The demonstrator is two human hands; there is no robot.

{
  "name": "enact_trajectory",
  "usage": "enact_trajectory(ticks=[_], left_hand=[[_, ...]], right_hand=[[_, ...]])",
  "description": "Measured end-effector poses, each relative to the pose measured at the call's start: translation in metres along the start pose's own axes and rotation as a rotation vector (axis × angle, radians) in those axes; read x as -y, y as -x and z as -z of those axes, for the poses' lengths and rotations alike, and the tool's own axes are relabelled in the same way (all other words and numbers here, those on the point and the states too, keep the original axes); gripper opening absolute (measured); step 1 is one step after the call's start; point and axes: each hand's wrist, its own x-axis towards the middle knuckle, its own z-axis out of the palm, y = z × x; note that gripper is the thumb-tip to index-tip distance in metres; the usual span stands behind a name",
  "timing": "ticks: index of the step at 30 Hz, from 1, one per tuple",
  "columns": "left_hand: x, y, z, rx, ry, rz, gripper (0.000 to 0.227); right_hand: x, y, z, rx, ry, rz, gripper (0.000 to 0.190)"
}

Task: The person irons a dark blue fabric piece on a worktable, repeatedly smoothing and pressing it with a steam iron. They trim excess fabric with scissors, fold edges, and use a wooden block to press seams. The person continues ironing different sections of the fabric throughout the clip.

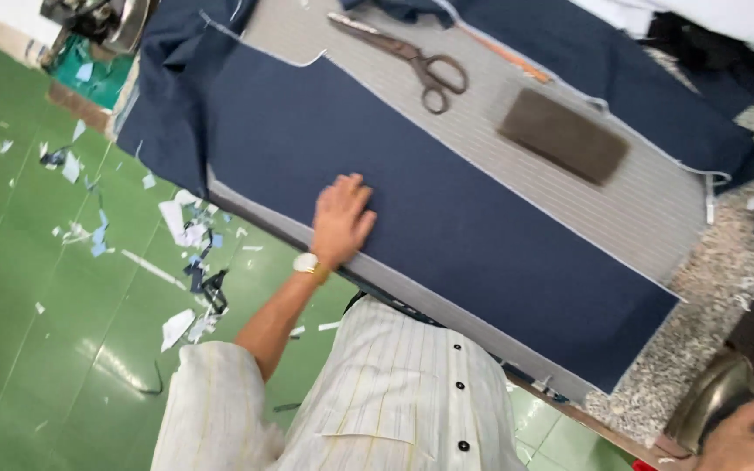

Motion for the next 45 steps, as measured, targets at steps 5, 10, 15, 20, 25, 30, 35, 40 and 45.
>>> enact_trajectory(ticks=[5, 10, 15, 20, 25, 30, 35, 40, 45], left_hand=[[0.098, 0.035, 0.077, 0.030, -0.098, 0.259, 0.046], [0.162, 0.047, 0.114, 0.211, -0.031, 0.014, 0.036], [0.187, 0.041, 0.118, 0.237, -0.017, -0.088, 0.023], [0.192, 0.024, 0.122, 0.241, -0.007, -0.175, 0.021], [0.184, -0.004, 0.134, 0.287, 0.064, -0.114, 0.019], [0.185, -0.035, 0.113, 0.189, -0.022, -0.166, 0.015], [0.203, -0.057, 0.095, 0.173, -0.057, -0.237, 0.021], [0.210, -0.072, 0.120, 0.507, -0.050, -0.144, 0.029], [0.262, -0.088, 0.119, 0.666, -0.061, -0.053, 0.030]], right_hand=[[0.103, -0.005, 0.080, 0.373, -0.840, 0.219, 0.019], [0.167, 0.036, 0.110, 0.477, -1.048, 0.340, 0.021], [0.169, 0.035, 0.100, 0.452, -1.018, 0.353, 0.016], [0.179, 0.023, 0.117, 0.446, -0.997, 0.354, 0.017], [0.195, 0.023, 0.125, 0.595, -0.939, 0.349, 0.047], [0.188, 0.027, 0.107, 0.562, -0.881, 0.371, 0.037], [0.150, 0.041, 0.061, 0.377, -0.841, 0.271, 0.019], [0.119, 0.052, 0.036, 0.402, -0.903, 0.090, 0.013], [0.108, 0.017, 0.066, 0.473, -1.034, 0.029, 0.010]])
